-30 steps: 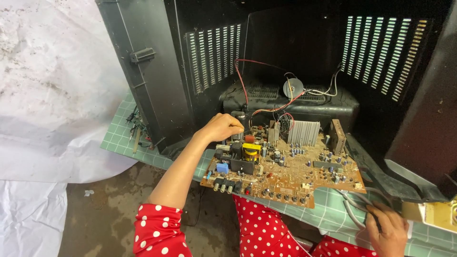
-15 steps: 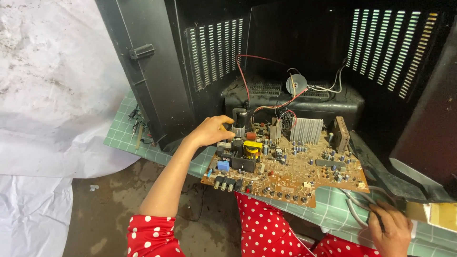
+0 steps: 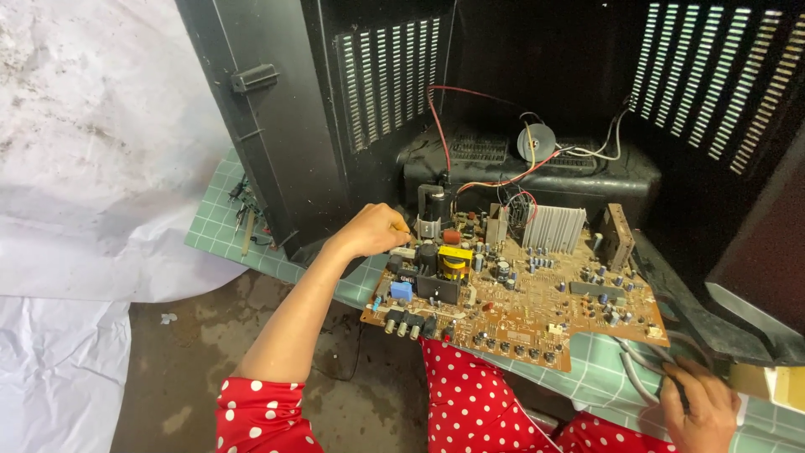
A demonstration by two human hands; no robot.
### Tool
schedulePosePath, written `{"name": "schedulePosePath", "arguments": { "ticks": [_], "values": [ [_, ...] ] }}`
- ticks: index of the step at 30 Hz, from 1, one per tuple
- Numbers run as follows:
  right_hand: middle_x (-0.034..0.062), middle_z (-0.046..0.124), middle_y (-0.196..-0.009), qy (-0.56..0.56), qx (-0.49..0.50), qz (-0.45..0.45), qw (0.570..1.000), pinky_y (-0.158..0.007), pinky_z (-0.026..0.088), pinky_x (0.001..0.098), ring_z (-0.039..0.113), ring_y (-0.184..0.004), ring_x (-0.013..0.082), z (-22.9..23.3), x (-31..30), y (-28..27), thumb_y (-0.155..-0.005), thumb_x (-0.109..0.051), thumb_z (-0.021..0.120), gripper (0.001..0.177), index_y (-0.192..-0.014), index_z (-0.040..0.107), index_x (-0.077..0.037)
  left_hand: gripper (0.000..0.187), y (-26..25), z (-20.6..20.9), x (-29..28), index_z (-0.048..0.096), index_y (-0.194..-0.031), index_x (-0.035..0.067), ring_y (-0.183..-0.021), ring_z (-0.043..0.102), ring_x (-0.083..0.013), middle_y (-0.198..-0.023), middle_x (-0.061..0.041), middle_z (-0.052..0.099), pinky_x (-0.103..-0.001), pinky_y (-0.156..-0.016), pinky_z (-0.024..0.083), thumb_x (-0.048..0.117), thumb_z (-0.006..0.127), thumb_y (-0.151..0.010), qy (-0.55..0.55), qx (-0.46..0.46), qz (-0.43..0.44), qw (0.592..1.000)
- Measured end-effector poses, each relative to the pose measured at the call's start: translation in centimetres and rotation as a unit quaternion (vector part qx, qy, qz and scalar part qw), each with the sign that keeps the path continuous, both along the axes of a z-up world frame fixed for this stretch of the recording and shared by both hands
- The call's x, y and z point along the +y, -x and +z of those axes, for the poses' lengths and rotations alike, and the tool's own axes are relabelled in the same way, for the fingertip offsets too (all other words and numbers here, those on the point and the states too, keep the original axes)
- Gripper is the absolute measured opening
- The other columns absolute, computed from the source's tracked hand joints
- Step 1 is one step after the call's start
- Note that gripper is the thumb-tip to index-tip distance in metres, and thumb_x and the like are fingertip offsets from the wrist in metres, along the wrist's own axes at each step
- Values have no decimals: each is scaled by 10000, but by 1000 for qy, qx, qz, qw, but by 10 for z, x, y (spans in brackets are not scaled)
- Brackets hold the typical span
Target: Repairing a CRT television by manipulating the internal circuit board and cutting wires with scissors.
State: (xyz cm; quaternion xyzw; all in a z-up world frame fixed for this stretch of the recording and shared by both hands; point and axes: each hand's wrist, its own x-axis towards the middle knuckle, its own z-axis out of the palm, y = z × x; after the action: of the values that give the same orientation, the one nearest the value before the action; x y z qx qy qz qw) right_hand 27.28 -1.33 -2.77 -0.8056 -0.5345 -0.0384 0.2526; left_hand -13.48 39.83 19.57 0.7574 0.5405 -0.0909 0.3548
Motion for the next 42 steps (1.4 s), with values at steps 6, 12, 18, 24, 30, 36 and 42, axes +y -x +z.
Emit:
{"name": "schedulePosePath", "arguments": {
  "ticks": [6,12,18,24,30,36,42],
  "values": [
    [84,754,-1337,8,-12,-6,1000,-1175,452,385,674,-1256,227,-6,-1,-3,-912,-31,751,252,-1158,797,-54,230,3,-8,-2,801,-974,27,-700,693,-264,-856,-134,771,-393,-704,568,190,717,-835,-33,-18,-33,999],
    [87,742,-1279,-2,-42,1,999,-1105,443,391,664,-1141,247,18,10,4,-909,-41,733,250,-1153,784,-49,252,-9,19,-23,790,-1016,106,-854,713,-349,-930,-85,780,-454,-779,546,247,638,-873,-105,76,-43,991],
    [87,752,-1237,-18,-47,4,999,-1016,439,357,669,-1110,237,36,20,10,-866,-24,740,230,-1088,792,-49,252,-58,71,-57,778,-927,84,-784,698,-280,-886,-47,777,-404,-704,536,282,637,-859,-239,-136,-115,955],
    [68,759,-1240,-21,-33,2,999,-1006,423,344,670,-1100,199,41,22,10,-875,-34,732,212,-1075,797,-54,246,-103,22,-75,770,-1034,50,-853,630,-301,-936,-96,746,-406,-825,534,77,692,-802,-221,-155,-322,908],
    [73,734,-1245,-26,-11,12,1000,-988,428,353,664,-1106,229,43,21,8,-885,-72,738,212,-1095,773,-72,220,-116,7,-76,786,-999,76,-895,648,-346,-916,-99,747,-462,-866,518,104,730,-788,-176,-93,-331,922],
    [118,679,-1218,-110,-50,35,992,-1010,426,418,600,-1097,285,94,27,35,-862,-62,761,205,-1066,749,-46,293,-117,-4,-82,734,-1145,78,-959,624,-343,-953,-136,675,-494,-869,490,101,706,-854,-178,-50,-297,937],
    [122,734,-1110,-203,-7,163,965,-916,454,391,638,-900,221,171,75,44,-756,-1,786,298,-1050,737,-26,239,-120,-13,-83,745,-1066,56,-921,627,-390,-948,-177,676,-503,-855,502,129,703,-842,-197,-46,-295,934]
  ]
}}
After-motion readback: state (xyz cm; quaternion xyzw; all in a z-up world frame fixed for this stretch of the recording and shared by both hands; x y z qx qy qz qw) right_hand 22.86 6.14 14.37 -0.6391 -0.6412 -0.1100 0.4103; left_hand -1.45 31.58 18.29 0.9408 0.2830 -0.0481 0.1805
